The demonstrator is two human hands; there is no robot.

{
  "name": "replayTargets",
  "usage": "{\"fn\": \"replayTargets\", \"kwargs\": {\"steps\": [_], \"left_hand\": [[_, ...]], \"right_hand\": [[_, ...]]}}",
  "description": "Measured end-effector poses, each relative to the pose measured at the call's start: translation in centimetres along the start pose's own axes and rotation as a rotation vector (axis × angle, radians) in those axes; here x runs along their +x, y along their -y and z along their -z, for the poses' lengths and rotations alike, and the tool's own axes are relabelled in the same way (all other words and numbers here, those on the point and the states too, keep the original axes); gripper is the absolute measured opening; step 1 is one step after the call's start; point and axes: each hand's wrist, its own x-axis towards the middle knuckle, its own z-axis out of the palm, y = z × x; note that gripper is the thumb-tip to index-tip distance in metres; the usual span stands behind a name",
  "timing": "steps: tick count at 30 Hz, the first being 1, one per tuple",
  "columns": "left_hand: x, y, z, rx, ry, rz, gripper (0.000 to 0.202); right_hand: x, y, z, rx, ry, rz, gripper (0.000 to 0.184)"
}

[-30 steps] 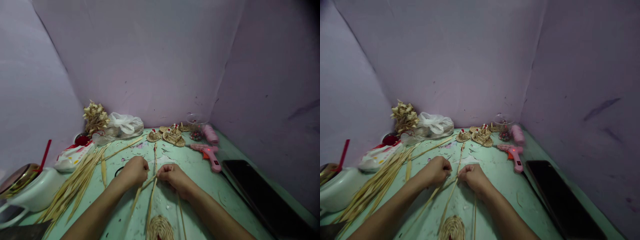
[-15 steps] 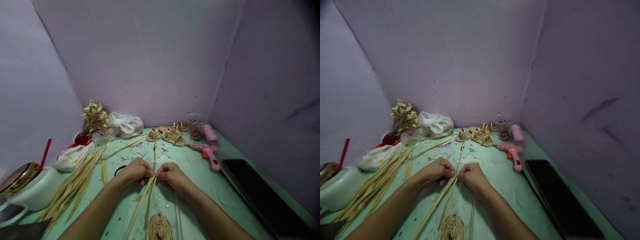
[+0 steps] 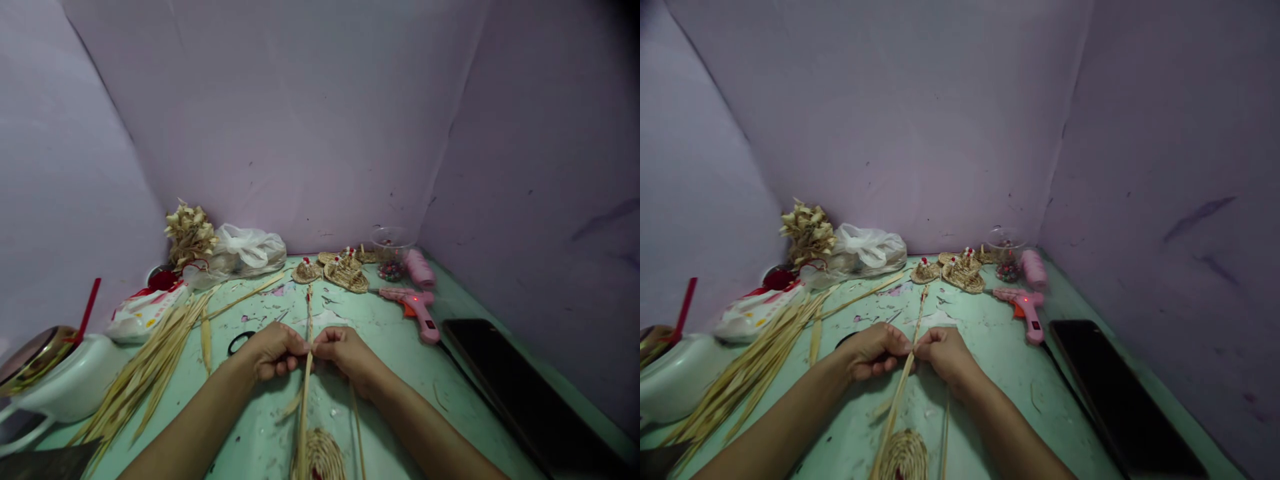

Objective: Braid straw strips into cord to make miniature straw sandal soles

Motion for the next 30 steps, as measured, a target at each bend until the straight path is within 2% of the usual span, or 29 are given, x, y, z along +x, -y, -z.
{"fn": "replayTargets", "kwargs": {"steps": [4, 7, 12, 15, 18, 22, 27, 30], "left_hand": [[0.0, 0.2, -0.4, -0.064, -0.048, 0.043, 0.017], [0.0, 0.4, -0.6, -0.114, -0.013, 0.05, 0.018], [-0.3, 0.6, -0.8, -0.098, 0.081, -0.007, 0.022], [-0.5, 0.6, -0.9, -0.056, 0.064, -0.032, 0.024], [-0.6, 0.4, -0.9, -0.026, 0.018, -0.035, 0.021], [-0.8, 0.2, -0.8, 0.029, -0.044, -0.035, 0.019], [-0.7, 0.2, -0.7, 0.017, -0.004, -0.018, 0.017], [-0.6, 0.2, -0.7, 0.025, -0.032, 0.011, 0.013]], "right_hand": [[-0.2, 0.2, 0.0, 0.047, 0.0, -0.02, 0.006], [-0.3, 0.2, 0.2, 0.073, -0.002, -0.049, 0.007], [-0.2, 0.2, 0.6, 0.115, 0.089, -0.086, 0.01], [-0.1, 0.2, 1.0, 0.119, 0.13, -0.107, 0.011], [0.0, 0.1, 1.2, 0.122, 0.183, -0.065, 0.016], [0.2, 0.1, 1.1, 0.122, 0.157, -0.029, 0.02], [0.4, -0.2, 0.9, 0.071, 0.126, -0.061, 0.017], [0.3, -0.3, 0.7, 0.024, 0.102, -0.018, 0.014]]}}
